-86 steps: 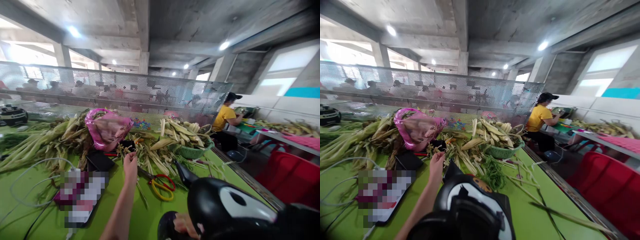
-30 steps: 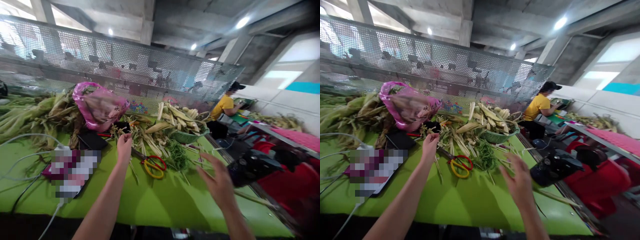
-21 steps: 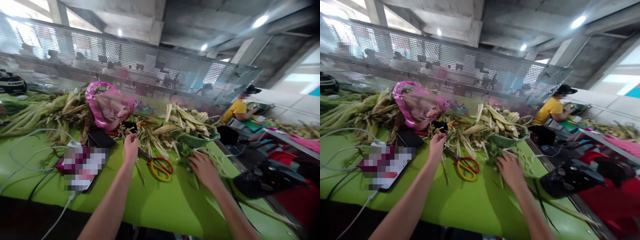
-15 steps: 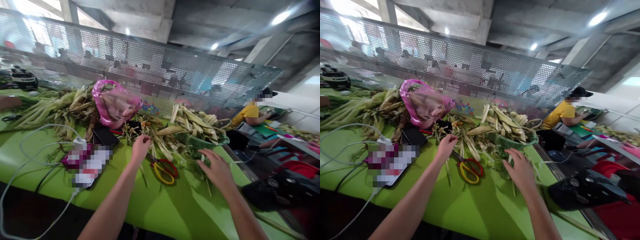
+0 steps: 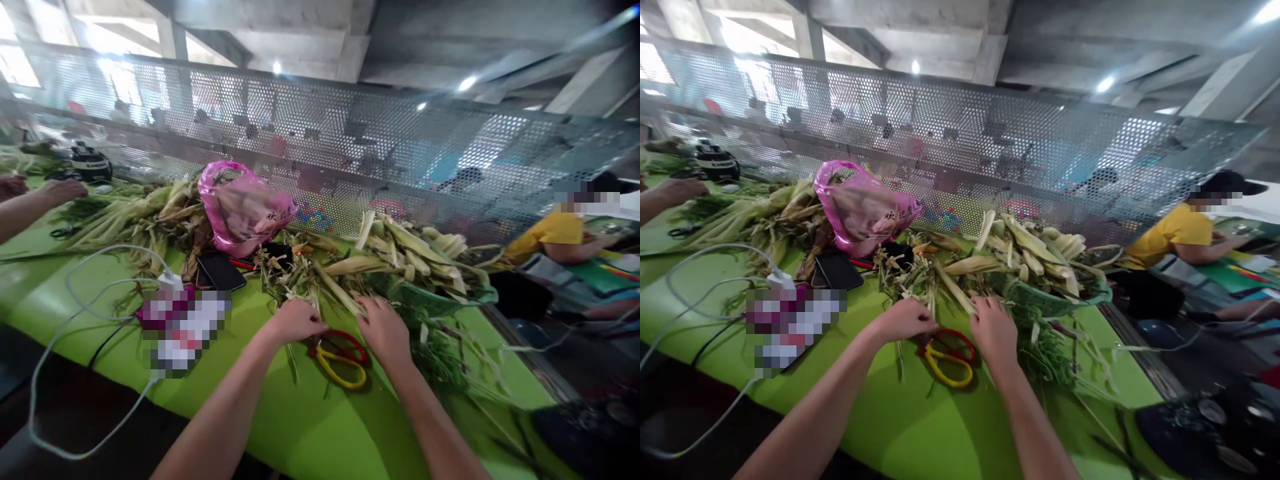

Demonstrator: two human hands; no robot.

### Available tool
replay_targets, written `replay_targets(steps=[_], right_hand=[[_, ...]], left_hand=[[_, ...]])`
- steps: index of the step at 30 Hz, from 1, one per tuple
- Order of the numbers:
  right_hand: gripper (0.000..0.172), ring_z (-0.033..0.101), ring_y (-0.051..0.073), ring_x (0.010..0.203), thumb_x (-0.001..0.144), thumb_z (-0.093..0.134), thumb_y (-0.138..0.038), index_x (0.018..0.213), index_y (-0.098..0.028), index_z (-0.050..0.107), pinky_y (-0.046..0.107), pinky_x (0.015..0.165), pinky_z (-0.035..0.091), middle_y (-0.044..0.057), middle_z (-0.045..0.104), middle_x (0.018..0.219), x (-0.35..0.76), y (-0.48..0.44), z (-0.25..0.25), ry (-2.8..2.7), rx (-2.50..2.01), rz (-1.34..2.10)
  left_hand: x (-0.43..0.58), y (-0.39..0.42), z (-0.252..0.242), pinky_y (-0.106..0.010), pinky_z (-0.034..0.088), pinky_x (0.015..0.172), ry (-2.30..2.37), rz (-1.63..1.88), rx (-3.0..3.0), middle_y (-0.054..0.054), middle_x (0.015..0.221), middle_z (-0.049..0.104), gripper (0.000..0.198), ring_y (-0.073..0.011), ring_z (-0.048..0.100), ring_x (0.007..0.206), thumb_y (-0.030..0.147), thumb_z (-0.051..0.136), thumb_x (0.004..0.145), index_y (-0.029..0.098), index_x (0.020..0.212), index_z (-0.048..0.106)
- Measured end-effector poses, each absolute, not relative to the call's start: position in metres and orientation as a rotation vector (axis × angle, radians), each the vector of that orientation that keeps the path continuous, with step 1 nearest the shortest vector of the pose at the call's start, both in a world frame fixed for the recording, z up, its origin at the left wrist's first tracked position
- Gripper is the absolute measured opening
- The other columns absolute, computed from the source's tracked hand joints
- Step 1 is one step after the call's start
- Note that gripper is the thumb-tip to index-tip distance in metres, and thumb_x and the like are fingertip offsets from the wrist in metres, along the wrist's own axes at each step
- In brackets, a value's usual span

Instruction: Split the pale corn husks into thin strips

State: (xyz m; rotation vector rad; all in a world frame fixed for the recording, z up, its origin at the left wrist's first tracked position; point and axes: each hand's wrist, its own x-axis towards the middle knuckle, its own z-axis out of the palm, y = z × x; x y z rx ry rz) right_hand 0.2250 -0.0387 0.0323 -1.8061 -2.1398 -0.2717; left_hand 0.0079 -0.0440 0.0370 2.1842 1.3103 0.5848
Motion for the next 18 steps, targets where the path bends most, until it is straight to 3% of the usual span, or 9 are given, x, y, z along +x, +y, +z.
replay_targets(steps=[3, 6, 10, 18], right_hand=[[0.021, 0.06, 0.023, 0.093, 0.086, 0.05, -0.022, 0.1, -0.021, 0.064, 0.031, 0.081, 0.042, 0.008, 0.066, 0.099, 0.214, -0.046, 0.034, -2.176, -1.645, -0.242], [0.014, 0.062, 0.02, 0.081, 0.085, 0.053, -0.029, 0.085, -0.023, 0.066, 0.027, 0.068, 0.041, 0.004, 0.069, 0.088, 0.188, -0.047, 0.031, -2.255, -1.698, 0.017], [0.009, 0.062, 0.02, 0.069, 0.078, 0.06, -0.028, 0.072, -0.023, 0.065, 0.026, 0.055, 0.033, 0.004, 0.069, 0.075, 0.166, -0.04, 0.026, -2.213, -1.792, 0.049], [0.015, 0.059, 0.018, 0.058, 0.084, 0.051, -0.032, 0.077, -0.023, 0.059, 0.026, 0.054, 0.033, 0.002, 0.067, 0.067, 0.203, -0.051, 0.053, -1.885, -1.782, -0.032]], left_hand=[[0.008, -0.045, 0.038, -0.025, 0.04, 0.062, 1.355, 0.64, 2.104, -0.003, 0.061, 0.063, 0.022, -0.0162, 0.057, 0.062, 0.034, 0.059, 0.075, 0.021, 0.06, 0.068], [0.006, -0.041, 0.035, -0.027, 0.041, 0.066, 1.529, 0.77, 2.05, -0.005, 0.07, 0.067, 0.019, -0.0188, 0.059, 0.069, 0.028, 0.054, 0.078, 0.022, 0.069, 0.069], [0.004, -0.033, 0.028, -0.03, 0.043, 0.077, 1.619, 0.889, 2.009, -0.009, 0.088, 0.071, 0.019, -0.0224, 0.062, 0.084, 0.025, 0.052, 0.081, 0.022, 0.08, 0.071], [0.005, -0.034, 0.022, -0.039, 0.038, 0.097, 1.738, 0.828, 2.041, -0.011, 0.121, 0.062, 0.032, -0.0288, 0.053, 0.116, 0.028, 0.055, 0.079, 0.023, 0.109, 0.067]])
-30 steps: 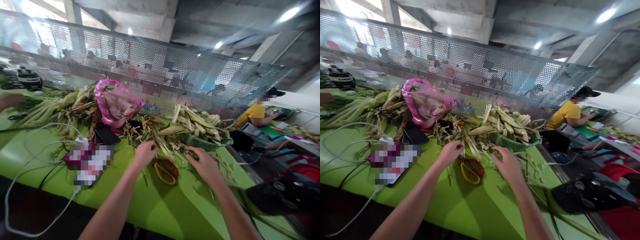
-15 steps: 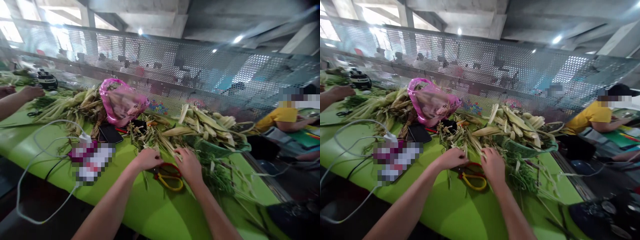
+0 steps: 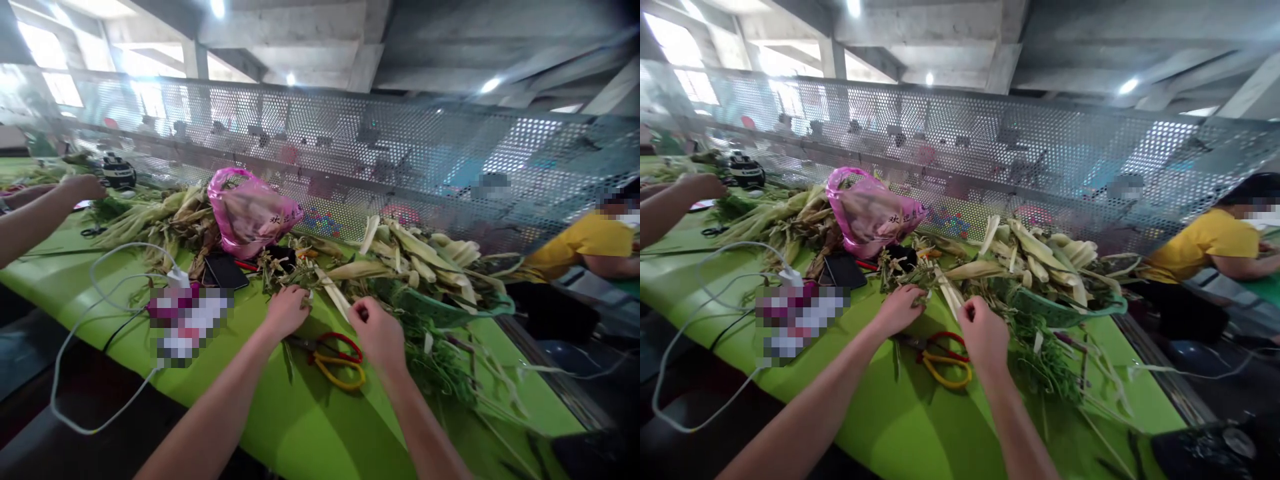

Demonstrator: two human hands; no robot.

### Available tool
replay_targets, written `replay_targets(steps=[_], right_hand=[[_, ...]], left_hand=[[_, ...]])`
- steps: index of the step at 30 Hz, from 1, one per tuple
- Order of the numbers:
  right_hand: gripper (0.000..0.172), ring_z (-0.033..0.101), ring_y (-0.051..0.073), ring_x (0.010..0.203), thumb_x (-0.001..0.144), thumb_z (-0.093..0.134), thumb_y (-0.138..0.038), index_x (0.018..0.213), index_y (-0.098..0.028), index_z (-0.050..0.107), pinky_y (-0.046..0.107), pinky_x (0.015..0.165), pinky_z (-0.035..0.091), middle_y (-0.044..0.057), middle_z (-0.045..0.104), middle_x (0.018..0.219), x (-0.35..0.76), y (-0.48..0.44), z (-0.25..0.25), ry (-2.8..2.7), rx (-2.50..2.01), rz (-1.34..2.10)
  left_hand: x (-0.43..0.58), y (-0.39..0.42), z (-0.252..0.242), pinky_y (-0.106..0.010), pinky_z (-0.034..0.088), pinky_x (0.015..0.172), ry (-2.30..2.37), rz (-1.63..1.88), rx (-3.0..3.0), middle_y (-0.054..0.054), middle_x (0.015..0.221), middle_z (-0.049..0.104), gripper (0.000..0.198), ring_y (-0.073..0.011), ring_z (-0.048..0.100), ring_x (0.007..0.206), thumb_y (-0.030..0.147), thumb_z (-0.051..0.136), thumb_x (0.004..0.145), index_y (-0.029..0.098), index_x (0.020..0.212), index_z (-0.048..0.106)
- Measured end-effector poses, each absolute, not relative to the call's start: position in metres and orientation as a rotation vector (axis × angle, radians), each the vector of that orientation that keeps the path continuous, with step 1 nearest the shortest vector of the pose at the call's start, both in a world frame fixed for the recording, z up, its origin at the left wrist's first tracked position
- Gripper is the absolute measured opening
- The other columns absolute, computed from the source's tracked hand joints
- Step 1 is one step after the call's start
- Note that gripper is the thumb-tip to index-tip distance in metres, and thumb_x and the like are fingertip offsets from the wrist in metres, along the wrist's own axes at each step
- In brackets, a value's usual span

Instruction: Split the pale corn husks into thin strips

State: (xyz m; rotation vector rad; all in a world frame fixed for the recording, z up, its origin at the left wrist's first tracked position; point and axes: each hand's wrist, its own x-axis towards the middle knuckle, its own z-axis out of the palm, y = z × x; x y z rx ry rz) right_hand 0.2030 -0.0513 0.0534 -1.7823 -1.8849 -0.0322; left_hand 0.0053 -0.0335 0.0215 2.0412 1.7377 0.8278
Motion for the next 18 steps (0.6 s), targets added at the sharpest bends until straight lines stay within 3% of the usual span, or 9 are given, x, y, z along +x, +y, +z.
replay_targets(steps=[5, 9, 12, 14, 18], right_hand=[[0.019, 0.061, 0.019, 0.062, 0.086, 0.05, -0.038, 0.082, -0.021, 0.058, 0.026, 0.06, 0.039, 0.003, 0.066, 0.071, 0.222, -0.065, 0.069, -1.6, -1.52, -0.157], [0.024, 0.06, 0.018, 0.063, 0.089, 0.047, -0.041, 0.085, -0.021, 0.058, 0.026, 0.061, 0.04, 0.005, 0.066, 0.074, 0.217, -0.071, 0.068, -1.651, -1.4, -0.153], [0.029, 0.058, 0.019, 0.06, 0.09, 0.045, -0.047, 0.084, -0.021, 0.057, 0.027, 0.058, 0.038, 0.004, 0.065, 0.071, 0.209, -0.076, 0.065, -1.688, -1.378, -0.105], [0.03, 0.057, 0.02, 0.062, 0.089, 0.046, -0.049, 0.085, -0.021, 0.058, 0.028, 0.059, 0.038, 0.004, 0.065, 0.072, 0.205, -0.078, 0.064, -1.676, -1.374, -0.042], [0.027, 0.057, 0.019, 0.065, 0.087, 0.05, -0.047, 0.085, -0.021, 0.057, 0.029, 0.061, 0.042, 0.004, 0.065, 0.076, 0.203, -0.076, 0.062, -1.568, -1.314, 0.271]], left_hand=[[0.016, -0.039, 0.029, -0.042, 0.039, 0.093, 1.727, 0.974, 1.929, -0.011, 0.111, 0.065, 0.023, -0.0288, 0.055, 0.11, 0.028, 0.056, 0.08, 0.022, 0.098, 0.068], [0.046, -0.049, 0.053, -0.033, 0.045, 0.078, 1.263, 1.252, 1.575, -0.007, 0.087, 0.067, 0.031, -0.0203, 0.059, 0.084, 0.044, 0.049, 0.086, 0.017, 0.088, 0.065], [0.069, -0.055, 0.074, -0.03, 0.045, 0.079, 0.963, 1.274, 1.285, -0.006, 0.088, 0.066, 0.035, -0.0178, 0.058, 0.083, 0.048, 0.06, 0.079, 0.015, 0.091, 0.062], [0.08, -0.055, 0.082, -0.029, 0.045, 0.079, 0.822, 1.312, 1.191, -0.006, 0.091, 0.066, 0.039, -0.0176, 0.058, 0.083, 0.038, 0.072, 0.069, 0.013, 0.098, 0.061], [0.084, -0.05, 0.073, -0.028, 0.044, 0.072, 0.833, 1.398, 1.054, -0.004, 0.078, 0.063, 0.034, -0.0153, 0.056, 0.073, 0.031, 0.076, 0.062, 0.012, 0.085, 0.061]])
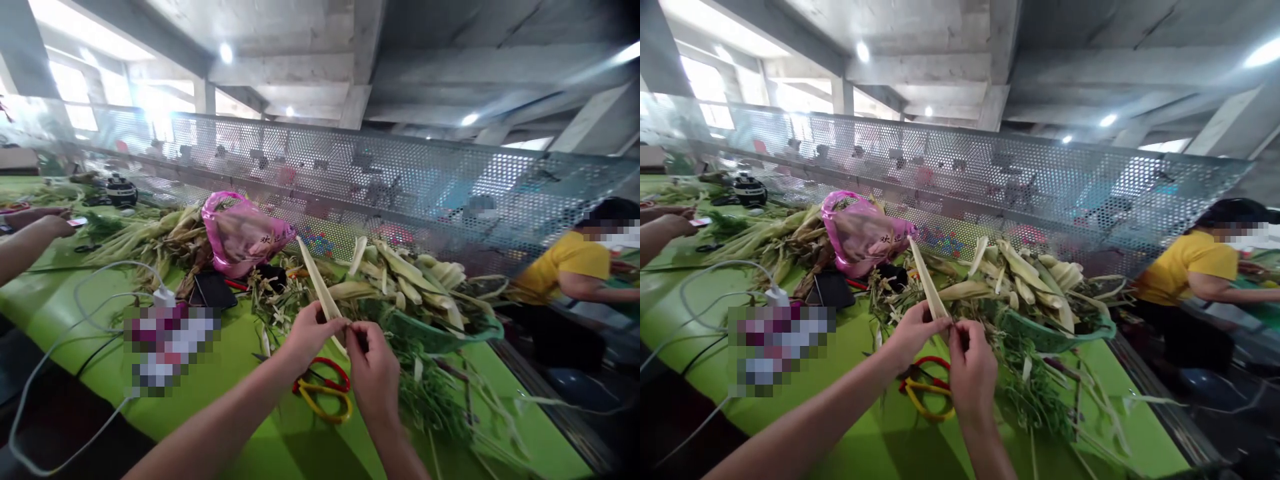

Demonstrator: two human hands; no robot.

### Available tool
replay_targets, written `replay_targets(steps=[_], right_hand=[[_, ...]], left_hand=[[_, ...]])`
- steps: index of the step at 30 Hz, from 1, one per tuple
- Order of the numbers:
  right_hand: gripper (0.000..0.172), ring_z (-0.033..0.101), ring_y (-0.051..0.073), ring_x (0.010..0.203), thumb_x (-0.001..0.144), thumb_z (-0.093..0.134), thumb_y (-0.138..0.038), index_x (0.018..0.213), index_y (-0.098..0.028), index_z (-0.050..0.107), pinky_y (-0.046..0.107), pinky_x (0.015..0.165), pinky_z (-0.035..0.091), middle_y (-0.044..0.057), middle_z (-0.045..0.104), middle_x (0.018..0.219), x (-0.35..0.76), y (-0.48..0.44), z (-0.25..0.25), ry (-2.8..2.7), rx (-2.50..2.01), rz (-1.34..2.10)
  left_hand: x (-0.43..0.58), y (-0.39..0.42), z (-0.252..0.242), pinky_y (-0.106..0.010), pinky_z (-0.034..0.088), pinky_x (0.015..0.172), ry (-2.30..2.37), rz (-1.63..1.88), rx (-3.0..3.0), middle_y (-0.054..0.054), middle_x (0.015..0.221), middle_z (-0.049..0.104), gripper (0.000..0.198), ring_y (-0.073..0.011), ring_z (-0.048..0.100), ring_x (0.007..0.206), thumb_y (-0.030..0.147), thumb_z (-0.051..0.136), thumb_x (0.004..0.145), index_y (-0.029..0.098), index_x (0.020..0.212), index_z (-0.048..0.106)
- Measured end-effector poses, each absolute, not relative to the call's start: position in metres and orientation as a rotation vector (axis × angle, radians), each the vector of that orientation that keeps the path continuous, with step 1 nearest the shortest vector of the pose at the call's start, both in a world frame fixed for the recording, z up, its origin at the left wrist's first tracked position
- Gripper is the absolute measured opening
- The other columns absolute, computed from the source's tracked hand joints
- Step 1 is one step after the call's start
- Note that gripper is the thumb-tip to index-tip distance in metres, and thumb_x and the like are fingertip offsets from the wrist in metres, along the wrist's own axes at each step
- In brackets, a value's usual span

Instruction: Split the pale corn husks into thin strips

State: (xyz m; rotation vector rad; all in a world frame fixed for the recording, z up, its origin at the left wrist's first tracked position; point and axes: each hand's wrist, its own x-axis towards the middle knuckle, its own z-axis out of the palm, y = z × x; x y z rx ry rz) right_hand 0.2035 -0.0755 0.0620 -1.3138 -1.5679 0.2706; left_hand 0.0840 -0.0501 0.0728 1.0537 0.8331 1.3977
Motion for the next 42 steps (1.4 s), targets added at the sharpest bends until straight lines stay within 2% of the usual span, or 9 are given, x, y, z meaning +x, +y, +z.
replay_targets(steps=[5, 12, 19, 23, 35, 42], right_hand=[[0.03, 0.052, 0.017, 0.056, 0.079, 0.06, -0.05, 0.076, -0.021, 0.056, 0.028, 0.054, 0.044, 0.0, 0.057, 0.062, 0.204, -0.065, 0.056, -1.406, -1.238, 0.652], [0.034, 0.061, 0.021, 0.071, 0.077, 0.066, -0.045, 0.097, -0.019, 0.062, 0.031, 0.065, 0.048, 0.006, 0.068, 0.081, 0.203, -0.067, 0.057, -1.507, -1.277, 0.689], [0.026, 0.059, 0.019, 0.066, 0.076, 0.065, -0.042, 0.082, -0.017, 0.064, 0.03, 0.062, 0.045, 0.005, 0.068, 0.074, 0.204, -0.067, 0.062, -1.478, -1.271, 0.733], [0.026, 0.059, 0.019, 0.066, 0.073, 0.067, -0.041, 0.082, -0.016, 0.065, 0.03, 0.063, 0.046, 0.005, 0.068, 0.073, 0.203, -0.066, 0.062, -1.452, -1.251, 0.781], [0.025, 0.057, 0.018, 0.065, 0.074, 0.067, -0.041, 0.08, -0.017, 0.063, 0.028, 0.061, 0.045, 0.003, 0.066, 0.071, 0.208, -0.061, 0.059, -1.509, -1.241, 0.844], [0.025, 0.057, 0.018, 0.069, 0.078, 0.064, -0.041, 0.086, -0.017, 0.064, 0.028, 0.065, 0.046, 0.003, 0.066, 0.077, 0.204, -0.063, 0.059, -1.554, -1.151, 0.931]], left_hand=[[0.07, -0.043, 0.049, -0.024, 0.039, 0.065, 0.92, 1.447, 1.037, 0.001, 0.068, 0.057, 0.02, -0.0107, 0.05, 0.064, 0.029, 0.069, 0.067, 0.014, 0.074, 0.058], [0.063, -0.041, 0.047, -0.023, 0.037, 0.064, 1.015, 1.339, 1.352, 0.002, 0.067, 0.056, 0.005, -0.0107, 0.048, 0.064, 0.02, 0.059, 0.072, 0.015, 0.073, 0.058], [0.064, -0.045, 0.046, -0.022, 0.038, 0.063, 0.991, 1.282, 1.46, 0.001, 0.072, 0.058, 0.012, -0.0112, 0.05, 0.067, 0.027, 0.059, 0.077, 0.016, 0.077, 0.057], [0.063, -0.043, 0.044, -0.022, 0.037, 0.061, 1.059, 1.268, 1.524, 0.001, 0.072, 0.058, 0.013, -0.0112, 0.05, 0.066, 0.029, 0.059, 0.078, 0.017, 0.077, 0.055], [0.065, -0.045, 0.042, -0.023, 0.04, 0.066, 1.101, 1.223, 1.595, 0.0, 0.079, 0.061, 0.009, -0.0126, 0.054, 0.072, 0.027, 0.053, 0.082, 0.018, 0.079, 0.053], [0.067, -0.044, 0.04, -0.022, 0.037, 0.061, 1.023, 1.237, 1.384, 0.002, 0.071, 0.053, 0.01, -0.0107, 0.046, 0.065, 0.027, 0.052, 0.081, 0.018, 0.077, 0.05]])
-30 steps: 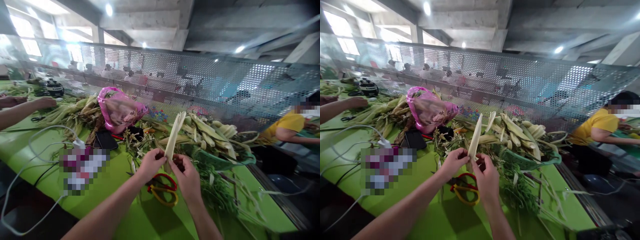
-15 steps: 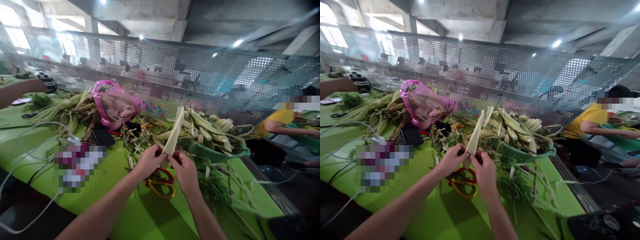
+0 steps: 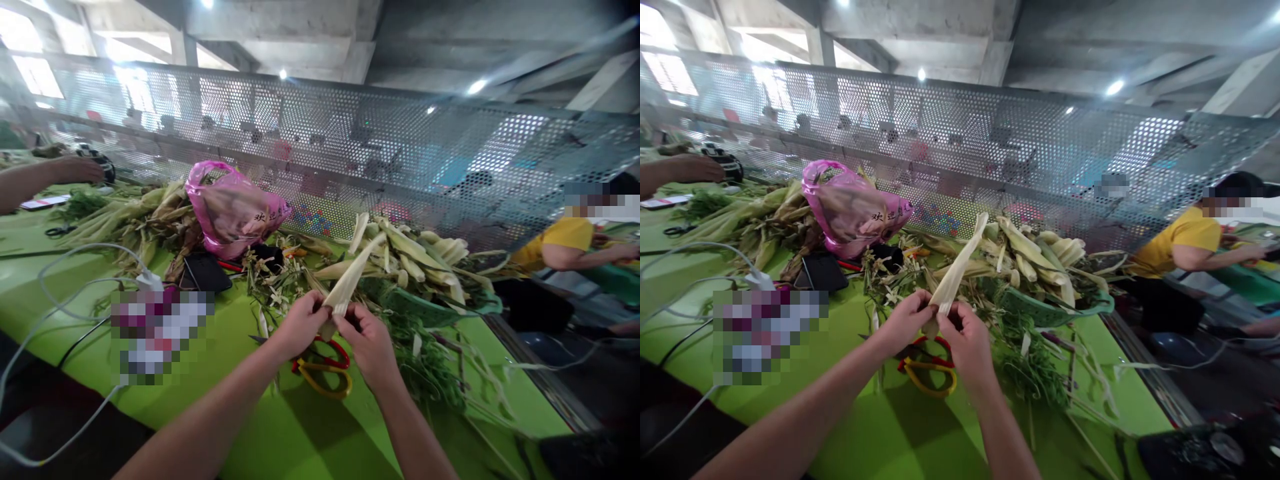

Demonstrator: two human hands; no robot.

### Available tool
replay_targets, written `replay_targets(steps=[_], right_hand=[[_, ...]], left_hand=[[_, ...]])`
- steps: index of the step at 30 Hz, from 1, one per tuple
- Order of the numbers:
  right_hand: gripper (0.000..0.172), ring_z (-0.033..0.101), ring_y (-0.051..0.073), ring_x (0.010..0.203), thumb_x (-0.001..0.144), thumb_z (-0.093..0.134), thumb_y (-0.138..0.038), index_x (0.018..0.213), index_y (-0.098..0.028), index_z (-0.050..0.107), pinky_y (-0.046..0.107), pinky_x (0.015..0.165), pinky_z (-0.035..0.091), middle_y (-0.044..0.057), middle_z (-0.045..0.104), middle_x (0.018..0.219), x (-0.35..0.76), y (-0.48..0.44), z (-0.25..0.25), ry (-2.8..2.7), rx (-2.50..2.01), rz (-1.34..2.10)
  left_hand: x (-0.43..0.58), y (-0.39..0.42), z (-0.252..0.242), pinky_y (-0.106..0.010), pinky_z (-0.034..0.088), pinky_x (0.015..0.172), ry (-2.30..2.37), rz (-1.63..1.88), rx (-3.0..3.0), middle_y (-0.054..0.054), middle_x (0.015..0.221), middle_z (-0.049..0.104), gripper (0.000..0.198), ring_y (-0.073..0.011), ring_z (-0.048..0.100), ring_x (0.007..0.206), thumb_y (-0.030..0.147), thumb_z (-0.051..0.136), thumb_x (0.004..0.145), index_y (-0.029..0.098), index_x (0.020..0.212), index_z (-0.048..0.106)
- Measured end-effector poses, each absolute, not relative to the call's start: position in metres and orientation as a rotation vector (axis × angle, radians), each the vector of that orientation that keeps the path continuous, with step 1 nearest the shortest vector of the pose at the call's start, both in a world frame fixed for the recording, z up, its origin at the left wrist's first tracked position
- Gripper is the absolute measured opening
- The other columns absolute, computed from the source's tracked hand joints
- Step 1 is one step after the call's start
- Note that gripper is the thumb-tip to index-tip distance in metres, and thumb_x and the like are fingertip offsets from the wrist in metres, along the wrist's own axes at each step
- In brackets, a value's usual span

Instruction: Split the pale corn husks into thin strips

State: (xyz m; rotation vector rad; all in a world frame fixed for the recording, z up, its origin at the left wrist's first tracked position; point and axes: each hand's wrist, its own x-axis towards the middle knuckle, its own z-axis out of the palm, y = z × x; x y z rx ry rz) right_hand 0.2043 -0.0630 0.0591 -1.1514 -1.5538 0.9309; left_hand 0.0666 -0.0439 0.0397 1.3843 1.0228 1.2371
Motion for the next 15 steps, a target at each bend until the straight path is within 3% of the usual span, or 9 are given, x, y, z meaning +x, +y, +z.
replay_targets(steps=[10, 15], right_hand=[[0.027, 0.058, 0.018, 0.072, 0.073, 0.072, -0.04, 0.085, -0.018, 0.065, 0.03, 0.068, 0.048, 0.003, 0.065, 0.077, 0.203, -0.064, 0.064, -1.397, -1.087, 1.017], [0.019, 0.056, 0.016, 0.073, 0.077, 0.07, -0.036, 0.087, -0.02, 0.067, 0.027, 0.07, 0.046, 0.002, 0.065, 0.08, 0.2, -0.071, 0.068, -1.428, -1.029, 1.07]], left_hand=[[0.066, -0.044, 0.045, -0.021, 0.034, 0.058, 1.017, 1.292, 1.423, 0.003, 0.067, 0.051, 0.01, -0.009, 0.044, 0.062, 0.024, 0.057, 0.077, 0.016, 0.074, 0.052], [0.063, -0.035, 0.032, -0.02, 0.032, 0.054, 1.054, 1.324, 1.328, 0.005, 0.062, 0.049, 0.016, -0.0076, 0.041, 0.056, 0.029, 0.061, 0.075, 0.016, 0.072, 0.051]])
